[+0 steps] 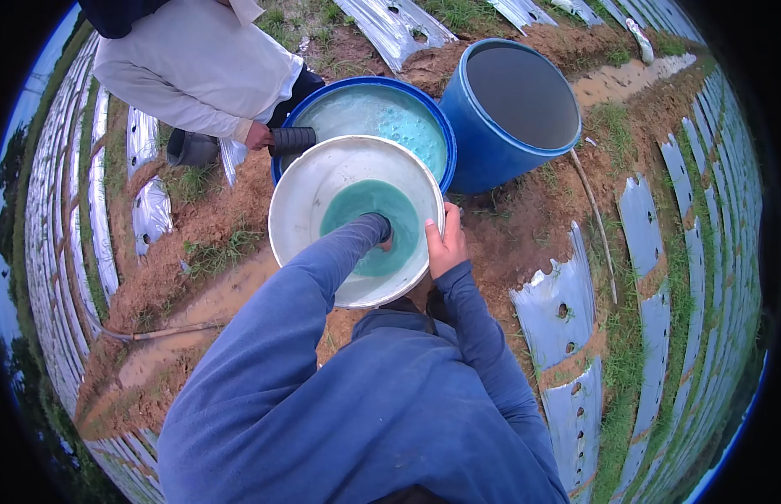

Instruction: Mixing chemical fertilizer granules with water by scooping water from a large barrel into a bucket and stirring it by hand.

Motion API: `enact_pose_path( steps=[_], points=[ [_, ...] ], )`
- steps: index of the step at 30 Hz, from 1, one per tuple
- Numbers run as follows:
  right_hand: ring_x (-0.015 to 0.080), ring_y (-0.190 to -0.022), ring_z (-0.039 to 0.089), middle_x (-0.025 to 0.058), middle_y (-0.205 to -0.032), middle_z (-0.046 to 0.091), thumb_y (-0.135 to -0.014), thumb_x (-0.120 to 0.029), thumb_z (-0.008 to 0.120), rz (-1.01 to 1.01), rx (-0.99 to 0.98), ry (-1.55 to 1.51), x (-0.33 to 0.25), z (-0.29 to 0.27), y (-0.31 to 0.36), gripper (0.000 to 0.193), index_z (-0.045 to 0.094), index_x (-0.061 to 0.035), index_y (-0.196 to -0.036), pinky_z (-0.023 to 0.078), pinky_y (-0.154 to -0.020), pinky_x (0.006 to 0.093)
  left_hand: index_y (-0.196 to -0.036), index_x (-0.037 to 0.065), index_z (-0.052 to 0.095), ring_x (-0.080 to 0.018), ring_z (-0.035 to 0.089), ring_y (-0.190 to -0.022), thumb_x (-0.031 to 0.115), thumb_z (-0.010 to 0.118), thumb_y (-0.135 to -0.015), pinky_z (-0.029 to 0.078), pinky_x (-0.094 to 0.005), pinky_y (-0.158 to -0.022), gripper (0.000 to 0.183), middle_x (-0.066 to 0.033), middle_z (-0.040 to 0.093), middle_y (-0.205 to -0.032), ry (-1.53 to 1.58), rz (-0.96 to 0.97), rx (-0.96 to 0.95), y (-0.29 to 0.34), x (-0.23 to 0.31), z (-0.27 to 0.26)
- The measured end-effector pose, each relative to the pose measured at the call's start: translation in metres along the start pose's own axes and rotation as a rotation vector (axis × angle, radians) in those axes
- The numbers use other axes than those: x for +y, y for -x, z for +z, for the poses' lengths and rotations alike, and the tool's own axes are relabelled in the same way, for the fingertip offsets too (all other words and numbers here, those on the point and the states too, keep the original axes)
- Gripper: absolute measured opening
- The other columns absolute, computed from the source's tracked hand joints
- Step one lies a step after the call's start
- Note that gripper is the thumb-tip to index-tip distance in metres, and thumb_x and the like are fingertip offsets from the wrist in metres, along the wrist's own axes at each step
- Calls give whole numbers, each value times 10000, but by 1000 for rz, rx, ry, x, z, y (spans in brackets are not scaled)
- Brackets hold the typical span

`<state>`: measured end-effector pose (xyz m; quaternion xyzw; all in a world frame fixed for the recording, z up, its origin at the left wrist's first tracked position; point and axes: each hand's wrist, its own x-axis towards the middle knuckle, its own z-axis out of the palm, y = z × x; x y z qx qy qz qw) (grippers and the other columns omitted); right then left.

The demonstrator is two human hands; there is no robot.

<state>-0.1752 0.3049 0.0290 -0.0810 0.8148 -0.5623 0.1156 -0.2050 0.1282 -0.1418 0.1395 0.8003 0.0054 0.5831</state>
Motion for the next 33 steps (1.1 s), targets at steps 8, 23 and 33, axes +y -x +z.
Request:
enact_pose_path(
  steps=[8,23,33],
  points=[
    [428,-984,642,256,-1064,658,-961,-210,511,-67,-31,-22,-19,17,-4,344,461,-22,-1245,487,-839,468,-1220,103,672,-319,641,-1119,393,440,-952,464,-447,-989,458,-165,658,-1238,328,-6,513,-25,-57,-8],
    [337,-989,647,214,-1088,643,-972,-152,471,-66,3,-41,-15,14,4,309,471,-8,-1245,483,-871,413,-1423,89,496,-351,453,-1342,815,584,-727,326,-454,-1146,1010,-187,470,-1460,643,45,-46,32,-19,-2],
    [414,-988,647,243,-1077,651,-970,-211,503,-84,22,4,-14,18,-7,327,468,-36,-1243,491,-841,453,-1278,74,637,-338,625,-1136,466,611,-867,465,-436,-1021,568,-200,617,-1295,531,-370,663,-32,-98,22]
  ],
)
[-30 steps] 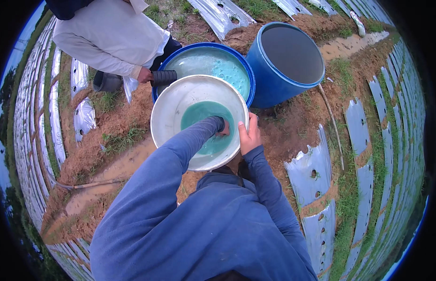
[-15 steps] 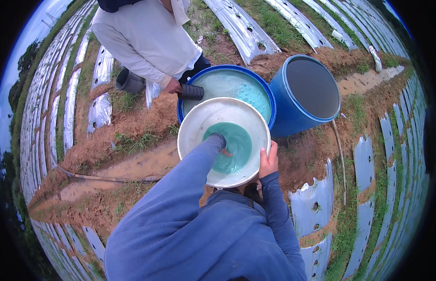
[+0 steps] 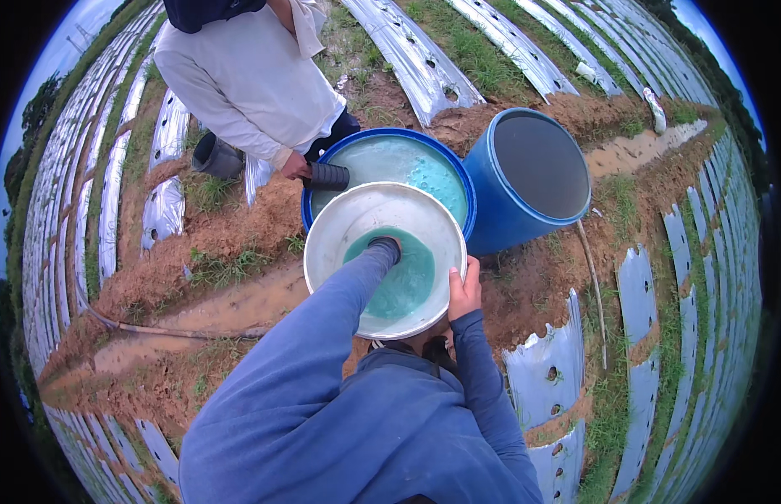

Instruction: Mixing chemical fertilizer granules with water by scooping water from a large barrel into a bucket and stirring it by hand.

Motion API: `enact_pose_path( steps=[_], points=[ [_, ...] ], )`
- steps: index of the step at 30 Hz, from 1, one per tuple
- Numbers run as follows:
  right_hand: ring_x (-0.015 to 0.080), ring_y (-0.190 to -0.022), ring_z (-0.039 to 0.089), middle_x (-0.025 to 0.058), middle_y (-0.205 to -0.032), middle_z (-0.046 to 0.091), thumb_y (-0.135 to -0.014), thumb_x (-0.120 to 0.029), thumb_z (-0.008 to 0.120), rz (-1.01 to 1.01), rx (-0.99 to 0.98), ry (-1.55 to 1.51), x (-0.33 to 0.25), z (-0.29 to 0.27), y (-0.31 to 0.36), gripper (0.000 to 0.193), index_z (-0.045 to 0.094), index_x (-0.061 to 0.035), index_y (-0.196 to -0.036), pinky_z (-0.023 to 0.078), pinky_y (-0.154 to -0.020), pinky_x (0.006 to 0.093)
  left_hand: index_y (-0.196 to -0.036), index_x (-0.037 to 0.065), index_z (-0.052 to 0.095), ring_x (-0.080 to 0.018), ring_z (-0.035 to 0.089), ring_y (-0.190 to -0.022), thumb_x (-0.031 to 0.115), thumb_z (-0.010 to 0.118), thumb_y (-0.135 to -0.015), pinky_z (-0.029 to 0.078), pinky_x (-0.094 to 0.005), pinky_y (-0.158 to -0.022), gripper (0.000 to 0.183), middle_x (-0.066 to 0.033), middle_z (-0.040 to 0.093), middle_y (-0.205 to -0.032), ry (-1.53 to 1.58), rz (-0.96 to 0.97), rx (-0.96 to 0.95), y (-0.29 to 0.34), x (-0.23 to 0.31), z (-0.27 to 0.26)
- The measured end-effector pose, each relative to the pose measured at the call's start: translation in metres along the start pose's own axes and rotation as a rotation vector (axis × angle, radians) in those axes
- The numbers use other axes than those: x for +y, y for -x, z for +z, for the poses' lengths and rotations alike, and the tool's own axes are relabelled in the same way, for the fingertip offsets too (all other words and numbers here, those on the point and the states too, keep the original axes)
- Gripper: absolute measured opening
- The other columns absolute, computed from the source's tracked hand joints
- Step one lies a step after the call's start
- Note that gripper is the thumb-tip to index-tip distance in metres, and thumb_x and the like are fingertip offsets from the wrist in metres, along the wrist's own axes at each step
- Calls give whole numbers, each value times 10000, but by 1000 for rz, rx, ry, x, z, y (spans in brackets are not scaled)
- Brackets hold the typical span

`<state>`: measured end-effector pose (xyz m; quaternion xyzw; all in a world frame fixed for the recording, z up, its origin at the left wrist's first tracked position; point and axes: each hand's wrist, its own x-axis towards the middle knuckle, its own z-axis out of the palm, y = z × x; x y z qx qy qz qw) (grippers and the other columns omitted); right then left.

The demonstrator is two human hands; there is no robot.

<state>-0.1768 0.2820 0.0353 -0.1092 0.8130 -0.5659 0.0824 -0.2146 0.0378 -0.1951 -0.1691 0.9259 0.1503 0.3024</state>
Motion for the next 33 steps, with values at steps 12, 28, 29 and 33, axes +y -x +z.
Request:
enact_pose_path(
  steps=[12,28,29,33],
  points=[
    [369,-978,653,223,-1050,658,-971,-229,503,86,-12,-11,-1,-9,7,322,469,-33,-1225,483,-861,421,-1307,63,609,-339,669,-1046,317,667,-842,506,-433,-976,533,-208,606,-1310,133,153,-898,45,61,0],
    [338,-969,644,215,-1049,644,-967,-219,497,73,-18,-48,-7,-3,4,310,473,-25,-1208,475,-865,408,-1285,100,631,-303,583,-1204,369,694,-807,454,-390,-1038,552,-115,586,-1362,-591,239,-812,21,36,24],
    [338,-969,645,214,-1047,644,-967,-220,497,57,-57,-69,-11,8,3,311,473,-25,-1208,475,-865,409,-1289,102,629,-299,580,-1209,377,700,-803,454,-389,-1038,562,-107,582,-1370,-528,271,-814,31,34,15],
    [396,-956,659,237,-1029,662,-949,-197,520,56,15,-35,1,-8,-1,316,476,-28,-1213,493,-830,434,-1267,107,646,-268,601,-1176,382,707,-806,488,-405,-997,541,-117,590,-1352,228,139,-804,38,86,-33]
  ],
)
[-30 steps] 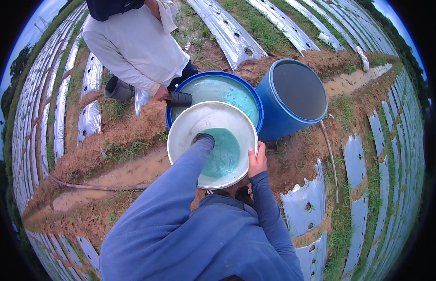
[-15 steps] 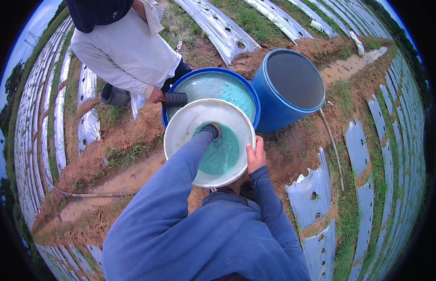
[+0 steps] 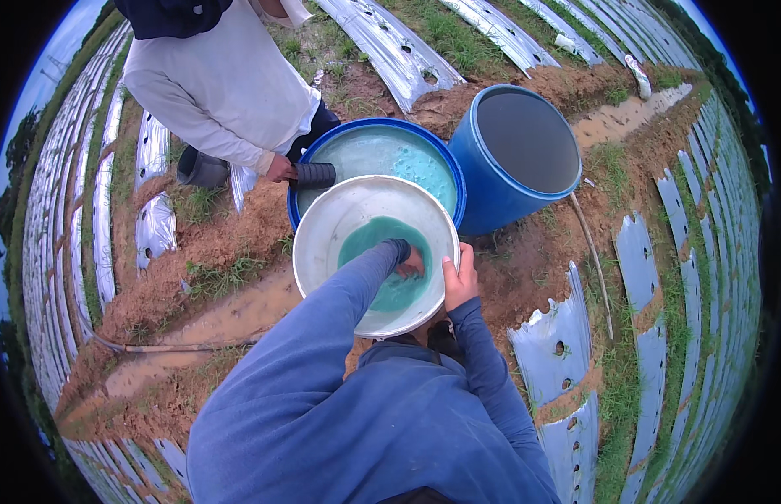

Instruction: Mixing chemical fertilizer granules with water by scooping water from a large barrel into a bucket and stirring it by hand.

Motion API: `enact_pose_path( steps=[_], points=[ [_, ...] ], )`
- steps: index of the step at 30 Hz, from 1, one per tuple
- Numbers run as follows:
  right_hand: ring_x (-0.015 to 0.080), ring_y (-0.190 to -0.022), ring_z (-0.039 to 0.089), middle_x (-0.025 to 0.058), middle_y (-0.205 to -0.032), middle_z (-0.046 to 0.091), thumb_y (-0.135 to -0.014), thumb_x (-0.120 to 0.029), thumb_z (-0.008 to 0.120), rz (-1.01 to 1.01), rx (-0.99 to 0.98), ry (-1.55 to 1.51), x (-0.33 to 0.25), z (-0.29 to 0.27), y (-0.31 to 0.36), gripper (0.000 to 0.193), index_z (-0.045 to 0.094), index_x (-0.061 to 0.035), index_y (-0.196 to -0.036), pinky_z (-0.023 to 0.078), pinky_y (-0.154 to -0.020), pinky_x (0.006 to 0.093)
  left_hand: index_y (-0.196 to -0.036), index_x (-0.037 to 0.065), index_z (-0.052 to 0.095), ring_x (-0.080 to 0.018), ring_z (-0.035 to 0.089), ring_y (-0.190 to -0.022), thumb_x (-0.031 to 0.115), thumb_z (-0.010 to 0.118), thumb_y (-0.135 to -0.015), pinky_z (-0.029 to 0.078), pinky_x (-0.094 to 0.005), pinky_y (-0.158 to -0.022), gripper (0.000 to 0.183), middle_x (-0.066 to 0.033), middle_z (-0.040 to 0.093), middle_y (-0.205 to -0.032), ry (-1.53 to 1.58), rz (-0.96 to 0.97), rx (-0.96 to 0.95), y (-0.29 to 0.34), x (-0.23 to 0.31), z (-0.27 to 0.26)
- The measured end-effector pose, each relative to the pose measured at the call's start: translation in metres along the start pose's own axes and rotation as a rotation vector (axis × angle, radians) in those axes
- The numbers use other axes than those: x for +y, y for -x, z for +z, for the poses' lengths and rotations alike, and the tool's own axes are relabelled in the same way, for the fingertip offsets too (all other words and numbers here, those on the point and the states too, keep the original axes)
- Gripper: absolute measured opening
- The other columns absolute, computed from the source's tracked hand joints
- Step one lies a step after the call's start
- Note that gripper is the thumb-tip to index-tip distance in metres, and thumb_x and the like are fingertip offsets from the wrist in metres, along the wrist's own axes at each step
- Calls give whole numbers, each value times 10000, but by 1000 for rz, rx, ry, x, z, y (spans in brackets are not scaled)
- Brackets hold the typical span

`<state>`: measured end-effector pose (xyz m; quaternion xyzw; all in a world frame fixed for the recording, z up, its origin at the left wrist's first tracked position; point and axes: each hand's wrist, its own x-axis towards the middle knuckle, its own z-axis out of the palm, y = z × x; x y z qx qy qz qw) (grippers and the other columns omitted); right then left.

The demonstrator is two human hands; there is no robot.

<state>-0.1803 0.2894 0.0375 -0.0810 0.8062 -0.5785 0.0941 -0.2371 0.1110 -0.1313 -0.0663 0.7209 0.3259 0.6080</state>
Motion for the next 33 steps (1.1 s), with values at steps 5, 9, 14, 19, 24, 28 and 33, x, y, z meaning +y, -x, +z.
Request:
enact_pose_path(
  steps=[5,9,14,19,24,28,33],
  points=[
    [388,-941,665,224,-1011,666,-948,-191,522,-16,27,25,0,-1,-5,301,478,-26,-1196,497,-811,433,-1287,58,625,-319,620,-1166,276,567,-875,489,-433,-1018,469,-135,565,-1391,-196,-23,641,-27,-54,-47],
    [407,-898,667,243,-966,664,-946,-191,532,-7,11,-57,-9,-7,6,288,478,-31,-1179,498,-794,459,-1313,61,596,-321,591,-1203,253,505,-913,465,-423,-1034,453,-162,552,-1378,-303,-263,706,-57,-114,-33],
    [480,-969,625,312,-985,643,-935,-239,554,62,-4,9,29,4,18,377,424,-46,-1232,478,-834,511,-1333,25,546,-279,608,-1155,338,510,-948,509,-420,-962,497,-164,608,-1274,-286,-356,-167,-15,-47,36],
    [457,-909,638,276,-948,656,-950,-226,536,3,9,25,0,-8,4,331,441,-33,-1202,483,-774,490,-1199,13,630,-254,714,-899,328,627,-885,591,-396,-721,446,-132,719,-1023,67,42,26,-46,-19,-15],
    [422,-927,651,241,-984,666,-944,-248,552,-18,51,22,-3,-9,-11,342,480,-24,-1192,489,-797,464,-1376,106,545,-288,546,-1226,389,457,-973,413,-410,-1049,500,-115,568,-1351,-314,-230,875,-30,-58,-35],
    [424,-921,666,249,-972,677,-926,-228,550,-35,-16,-61,-19,8,-7,338,478,-30,-1190,502,-806,472,-1388,169,537,-281,457,-1329,450,538,-924,318,-426,-1137,543,-105,474,-1472,-176,-626,326,-47,-151,-12],
    [418,-966,652,246,-1034,661,-927,-218,541,-23,4,5,-11,3,11,330,483,-40,-1198,494,-830,460,-1229,82,666,-272,667,-1013,381,722,-749,525,-413,-934,568,-182,640,-1248,170,-96,-92,-22,-48,30]
  ],
)
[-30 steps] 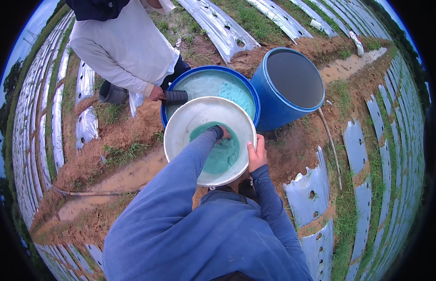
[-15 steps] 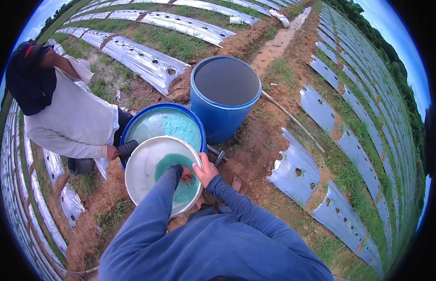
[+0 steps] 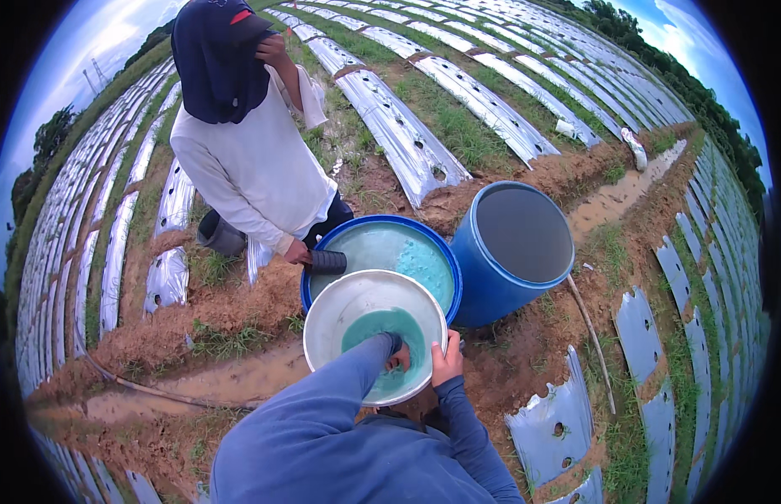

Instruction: Mixing chemical fertilizer granules with water by scooping water from a large barrel into a bucket and stirring it by hand.

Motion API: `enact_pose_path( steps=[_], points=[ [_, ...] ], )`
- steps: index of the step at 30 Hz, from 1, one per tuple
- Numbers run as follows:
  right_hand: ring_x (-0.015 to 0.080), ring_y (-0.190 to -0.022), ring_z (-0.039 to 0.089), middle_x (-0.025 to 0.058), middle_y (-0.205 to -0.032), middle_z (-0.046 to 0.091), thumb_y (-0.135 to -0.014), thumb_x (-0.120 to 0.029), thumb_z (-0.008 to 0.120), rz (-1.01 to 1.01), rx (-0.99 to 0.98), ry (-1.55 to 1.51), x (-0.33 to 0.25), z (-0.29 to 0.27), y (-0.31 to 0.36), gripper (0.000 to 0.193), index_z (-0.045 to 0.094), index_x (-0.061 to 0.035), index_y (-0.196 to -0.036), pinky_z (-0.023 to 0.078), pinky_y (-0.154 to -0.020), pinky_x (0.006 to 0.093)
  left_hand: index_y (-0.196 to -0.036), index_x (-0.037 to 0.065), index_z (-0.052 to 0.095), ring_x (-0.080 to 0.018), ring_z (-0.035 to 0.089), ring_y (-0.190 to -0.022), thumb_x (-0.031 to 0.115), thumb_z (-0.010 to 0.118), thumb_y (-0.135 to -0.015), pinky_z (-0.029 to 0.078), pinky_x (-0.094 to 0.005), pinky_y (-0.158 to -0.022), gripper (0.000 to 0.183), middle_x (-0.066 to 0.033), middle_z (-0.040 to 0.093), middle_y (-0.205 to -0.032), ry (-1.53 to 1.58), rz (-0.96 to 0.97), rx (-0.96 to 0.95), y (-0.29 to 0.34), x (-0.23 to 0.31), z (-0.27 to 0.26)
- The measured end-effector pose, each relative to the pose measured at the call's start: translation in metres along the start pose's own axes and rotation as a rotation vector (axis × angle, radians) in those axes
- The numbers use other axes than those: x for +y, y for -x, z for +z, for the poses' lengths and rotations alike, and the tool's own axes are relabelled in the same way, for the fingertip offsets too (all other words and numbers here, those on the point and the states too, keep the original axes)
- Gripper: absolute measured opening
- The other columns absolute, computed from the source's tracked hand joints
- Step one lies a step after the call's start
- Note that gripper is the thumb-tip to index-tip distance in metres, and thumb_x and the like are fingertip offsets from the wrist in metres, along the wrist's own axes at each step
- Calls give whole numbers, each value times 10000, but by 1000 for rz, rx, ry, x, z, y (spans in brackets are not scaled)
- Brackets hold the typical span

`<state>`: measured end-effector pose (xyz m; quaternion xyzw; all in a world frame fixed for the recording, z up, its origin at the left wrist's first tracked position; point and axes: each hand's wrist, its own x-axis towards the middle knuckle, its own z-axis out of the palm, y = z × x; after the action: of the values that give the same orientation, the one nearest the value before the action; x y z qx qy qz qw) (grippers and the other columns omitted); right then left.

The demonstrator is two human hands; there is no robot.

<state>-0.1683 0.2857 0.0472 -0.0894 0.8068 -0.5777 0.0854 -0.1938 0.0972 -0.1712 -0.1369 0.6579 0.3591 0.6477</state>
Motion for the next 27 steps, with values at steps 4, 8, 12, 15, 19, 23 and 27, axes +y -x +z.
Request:
enact_pose_path(
  steps=[4,8,12,15,19,23,27],
  points=[
    [414,-979,642,241,-1049,653,-932,-233,537,14,-46,-25,-7,3,-10,329,490,-37,-1193,484,-856,448,-1249,47,646,-327,668,-1037,466,683,-750,520,-422,-951,653,-187,643,-1256,-29,136,710,11,12,-47],
    [403,-962,646,237,-1021,658,-934,-242,539,60,45,-32,0,-3,-10,322,498,-33,-1177,483,-850,446,-1275,63,629,-340,610,-1158,481,667,-757,453,-443,-1028,667,-167,611,-1319,-182,-188,917,35,-7,-43],
    [391,-956,654,233,-1019,662,-938,-232,536,18,-7,-51,-1,-1,-5,313,494,-32,-1175,489,-844,443,-1268,71,634,-329,599,-1172,487,666,-759,439,-448,-1038,658,-154,612,-1320,-318,-365,449,9,-46,-22],
    [389,-956,660,235,-1023,664,-940,-222,531,30,33,-17,8,-3,4,310,487,-31,-1181,493,-841,440,-1262,78,638,-320,590,-1183,492,665,-761,429,-452,-1046,651,-144,612,-1320,-464,-282,260,13,-13,0],
    [367,-954,670,223,-1002,667,-951,-235,521,-24,-20,-9,12,10,-6,308,487,-29,-1177,493,-836,425,-1186,56,639,-261,648,-1019,493,637,-826,556,-379,-781,567,-172,645,-1137,103,-6,159,-20,-8,-25],
    [308,-928,648,202,-1011,658,-958,-222,517,24,-6,-42,8,9,-12,287,499,-18,-1158,484,-843,390,-1178,22,681,-306,663,-1050,478,611,-821,551,-439,-860,584,-216,659,-1203,218,165,818,1,-13,-82],
    [396,-932,663,240,-989,674,-943,-239,529,-3,9,-19,20,7,-17,321,489,-38,-1190,496,-818,445,-1224,24,659,-314,644,-1105,451,621,-812,542,-426,-884,595,-220,643,-1239,-172,-72,976,-11,-53,-79]
  ],
)
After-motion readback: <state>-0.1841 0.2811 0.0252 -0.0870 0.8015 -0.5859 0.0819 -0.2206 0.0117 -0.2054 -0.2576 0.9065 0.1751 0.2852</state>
